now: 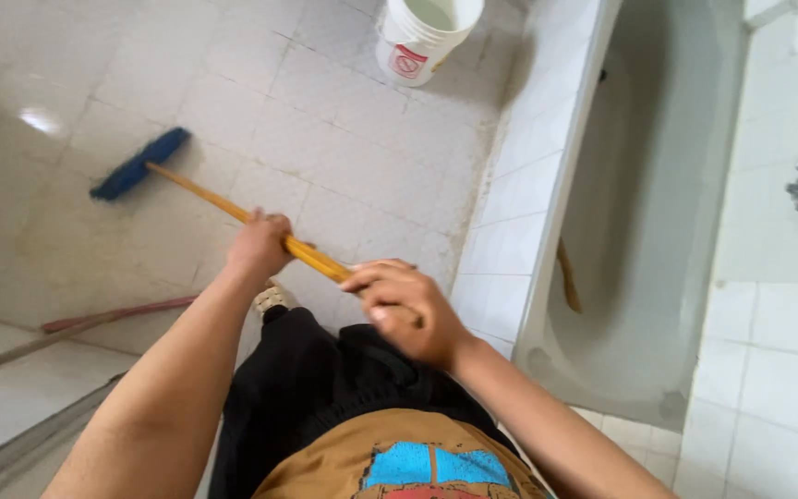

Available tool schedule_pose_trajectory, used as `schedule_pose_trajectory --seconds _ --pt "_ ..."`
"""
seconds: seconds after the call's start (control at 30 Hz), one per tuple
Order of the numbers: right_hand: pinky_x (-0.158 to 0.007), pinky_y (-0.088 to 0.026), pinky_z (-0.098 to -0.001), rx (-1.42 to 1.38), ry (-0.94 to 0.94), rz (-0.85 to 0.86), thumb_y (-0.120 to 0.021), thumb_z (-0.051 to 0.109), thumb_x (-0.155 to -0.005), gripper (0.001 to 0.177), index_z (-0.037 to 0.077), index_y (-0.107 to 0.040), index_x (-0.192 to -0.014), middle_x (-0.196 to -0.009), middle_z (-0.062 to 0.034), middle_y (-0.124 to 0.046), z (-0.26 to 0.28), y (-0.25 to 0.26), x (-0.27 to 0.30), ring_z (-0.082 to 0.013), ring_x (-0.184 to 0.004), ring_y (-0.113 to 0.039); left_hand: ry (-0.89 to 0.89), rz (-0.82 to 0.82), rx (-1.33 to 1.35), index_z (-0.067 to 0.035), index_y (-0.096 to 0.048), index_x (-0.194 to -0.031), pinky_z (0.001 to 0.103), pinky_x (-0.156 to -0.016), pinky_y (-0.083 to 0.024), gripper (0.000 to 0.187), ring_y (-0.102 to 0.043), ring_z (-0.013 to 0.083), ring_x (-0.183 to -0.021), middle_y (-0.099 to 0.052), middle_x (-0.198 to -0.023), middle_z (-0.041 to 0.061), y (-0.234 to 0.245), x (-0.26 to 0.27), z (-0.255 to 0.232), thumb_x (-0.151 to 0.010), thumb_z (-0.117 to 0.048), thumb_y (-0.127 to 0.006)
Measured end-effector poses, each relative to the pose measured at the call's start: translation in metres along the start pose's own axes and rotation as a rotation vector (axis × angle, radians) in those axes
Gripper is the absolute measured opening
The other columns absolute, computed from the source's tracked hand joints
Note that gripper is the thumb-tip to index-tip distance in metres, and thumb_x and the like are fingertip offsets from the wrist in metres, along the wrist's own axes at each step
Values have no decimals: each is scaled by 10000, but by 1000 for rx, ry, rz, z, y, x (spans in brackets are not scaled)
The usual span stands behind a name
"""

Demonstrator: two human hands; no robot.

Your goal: Scrubbing a bathroom floor with a long-handled brush and water from a bucket.

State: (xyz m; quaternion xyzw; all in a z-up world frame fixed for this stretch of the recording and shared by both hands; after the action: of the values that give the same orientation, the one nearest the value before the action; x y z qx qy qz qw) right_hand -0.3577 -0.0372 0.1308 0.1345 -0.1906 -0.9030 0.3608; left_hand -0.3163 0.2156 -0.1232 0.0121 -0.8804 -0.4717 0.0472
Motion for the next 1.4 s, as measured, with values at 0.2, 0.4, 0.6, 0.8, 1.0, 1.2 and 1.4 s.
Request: schedule_pose_trajectory --seconds 0.2,0.4,0.6,0.8,1.0,1.2,1.4 --pt "-1117 -467 -472 47 -52 -168 -436 198 -847 264 82 -536 -632 -1015 -143 -778 4 34 25 -301 -1209 -665 -311 256 -9 -80 -648 -860 515 -995 -484 427 -635 420 -1019 -703 -952 154 -57 -30 -23 -721 -427 -854" --pt "-1050 -558 -439 -5 -206 -533 -405 165 -794 254 87 -492 -569 -781 -118 -738 52 47 18 -241 -888 -691 -368 403 76 -80 -647 -822 496 -1007 -492 398 -648 386 -962 -719 -878 132 -35 -57 -86 -784 -429 -834" --pt "-836 -559 -373 139 -293 -547 -435 124 -766 242 33 -602 -616 -899 -156 -767 76 23 -25 -249 -891 -692 -255 398 61 -173 -689 -927 496 -790 -545 210 -657 320 -1023 -692 -1038 72 6 -86 -88 -810 -314 -792" --pt "-869 -554 -363 174 -193 -469 -462 121 -795 258 4 -679 -719 -995 -182 -772 58 15 -70 -257 -906 -707 -216 296 -70 -191 -703 -909 470 -800 -555 145 -651 283 -1085 -697 -1065 30 26 -115 -50 -788 -240 -765" --pt "-864 -543 -358 93 -111 -351 -456 150 -775 259 31 -680 -721 -981 -145 -786 28 21 -125 -238 -880 -692 -79 242 -90 -177 -704 -959 483 -826 -558 168 -657 309 -1091 -692 -1099 53 59 -118 14 -834 -283 -741" --pt "-864 -518 -351 114 0 -50 -481 145 -778 230 52 -670 -686 -986 -104 -810 -4 13 -180 -221 -820 -682 137 298 -126 -159 -692 -984 498 -818 -550 261 -640 334 -1094 -669 -1154 79 103 -114 65 -835 -365 -753" --pt "-915 -535 -361 61 56 78 -523 113 -816 243 31 -731 -909 -1072 -109 -789 -2 14 -208 -239 -935 -703 229 11 -23 -80 -677 -876 490 -804 -534 436 -632 358 -1038 -685 -1030 141 102 -99 77 -842 -502 -779"
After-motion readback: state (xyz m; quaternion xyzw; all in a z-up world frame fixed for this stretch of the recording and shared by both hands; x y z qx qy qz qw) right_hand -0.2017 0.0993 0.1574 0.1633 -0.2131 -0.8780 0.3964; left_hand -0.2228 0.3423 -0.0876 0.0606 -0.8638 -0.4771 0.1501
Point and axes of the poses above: each hand's wrist, its own x-axis away from the middle knuckle, its own y-axis out of the back of the hand, z = x × y, the point moved 1 cm from there along -x, towards the middle knuckle
